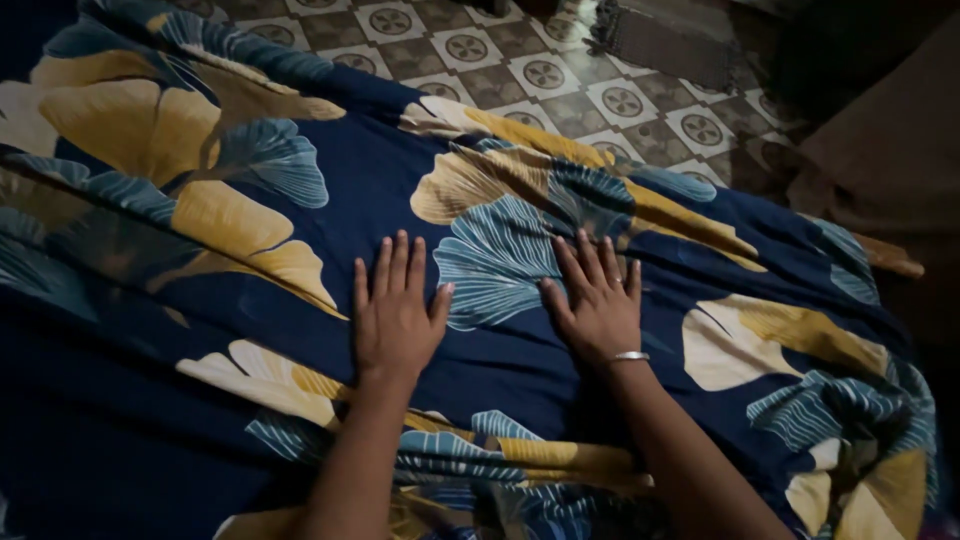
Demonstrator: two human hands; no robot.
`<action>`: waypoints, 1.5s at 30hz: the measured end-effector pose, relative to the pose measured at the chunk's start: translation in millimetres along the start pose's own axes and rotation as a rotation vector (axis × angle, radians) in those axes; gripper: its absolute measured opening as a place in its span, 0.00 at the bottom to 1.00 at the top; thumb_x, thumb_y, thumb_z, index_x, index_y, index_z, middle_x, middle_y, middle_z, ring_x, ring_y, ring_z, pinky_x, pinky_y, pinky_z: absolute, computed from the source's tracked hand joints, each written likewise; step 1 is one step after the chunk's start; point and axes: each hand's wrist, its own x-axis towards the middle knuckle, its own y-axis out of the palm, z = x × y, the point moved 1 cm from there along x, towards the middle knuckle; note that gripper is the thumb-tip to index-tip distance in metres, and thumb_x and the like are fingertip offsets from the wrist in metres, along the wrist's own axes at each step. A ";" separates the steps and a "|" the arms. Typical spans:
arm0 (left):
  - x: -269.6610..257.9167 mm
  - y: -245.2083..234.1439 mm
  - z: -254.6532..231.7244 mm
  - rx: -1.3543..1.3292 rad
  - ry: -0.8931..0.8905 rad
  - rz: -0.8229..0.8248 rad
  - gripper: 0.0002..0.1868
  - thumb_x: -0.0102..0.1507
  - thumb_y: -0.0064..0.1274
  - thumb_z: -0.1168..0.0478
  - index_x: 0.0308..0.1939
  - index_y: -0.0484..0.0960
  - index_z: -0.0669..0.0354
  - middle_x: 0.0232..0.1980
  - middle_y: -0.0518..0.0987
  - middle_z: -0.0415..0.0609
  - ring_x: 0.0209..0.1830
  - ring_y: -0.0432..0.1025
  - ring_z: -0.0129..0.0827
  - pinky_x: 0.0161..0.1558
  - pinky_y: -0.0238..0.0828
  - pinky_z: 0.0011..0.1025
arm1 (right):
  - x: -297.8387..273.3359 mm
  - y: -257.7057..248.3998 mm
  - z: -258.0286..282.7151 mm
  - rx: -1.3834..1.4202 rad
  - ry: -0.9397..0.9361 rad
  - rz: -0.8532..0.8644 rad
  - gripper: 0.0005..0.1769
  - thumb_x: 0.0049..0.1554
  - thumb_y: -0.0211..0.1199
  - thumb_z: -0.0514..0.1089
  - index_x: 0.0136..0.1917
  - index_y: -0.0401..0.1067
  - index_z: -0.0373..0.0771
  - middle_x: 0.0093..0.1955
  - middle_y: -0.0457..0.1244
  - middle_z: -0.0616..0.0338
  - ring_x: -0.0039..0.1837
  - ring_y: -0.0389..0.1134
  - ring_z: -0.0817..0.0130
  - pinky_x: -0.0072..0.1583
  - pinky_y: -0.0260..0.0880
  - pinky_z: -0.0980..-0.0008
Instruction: The person smooths out, folds, and rolls a blanket on a bed by hand.
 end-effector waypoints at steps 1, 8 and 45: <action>-1.3 0.6 -0.5 -0.004 0.004 0.004 0.37 0.68 0.39 0.39 0.75 0.65 0.56 0.79 0.61 0.53 0.80 0.53 0.42 0.77 0.40 0.51 | -1.1 0.6 -0.6 -0.003 0.006 0.003 0.37 0.63 0.45 0.68 0.82 0.54 0.58 0.85 0.46 0.57 0.85 0.40 0.52 0.78 0.27 0.39; 0.5 4.6 1.2 -0.017 0.020 0.007 0.37 0.69 0.39 0.39 0.76 0.64 0.56 0.79 0.61 0.53 0.80 0.52 0.42 0.77 0.39 0.53 | 1.8 3.4 -1.6 -0.016 0.013 0.001 0.37 0.64 0.45 0.68 0.82 0.53 0.59 0.85 0.45 0.57 0.85 0.40 0.52 0.78 0.28 0.38; -0.3 21.6 9.0 0.015 0.066 -0.038 0.36 0.71 0.40 0.41 0.78 0.65 0.56 0.80 0.62 0.56 0.81 0.52 0.45 0.76 0.37 0.59 | 11.7 17.4 -12.0 0.070 -0.007 -0.014 0.38 0.63 0.43 0.71 0.82 0.54 0.58 0.86 0.44 0.57 0.86 0.37 0.49 0.78 0.24 0.36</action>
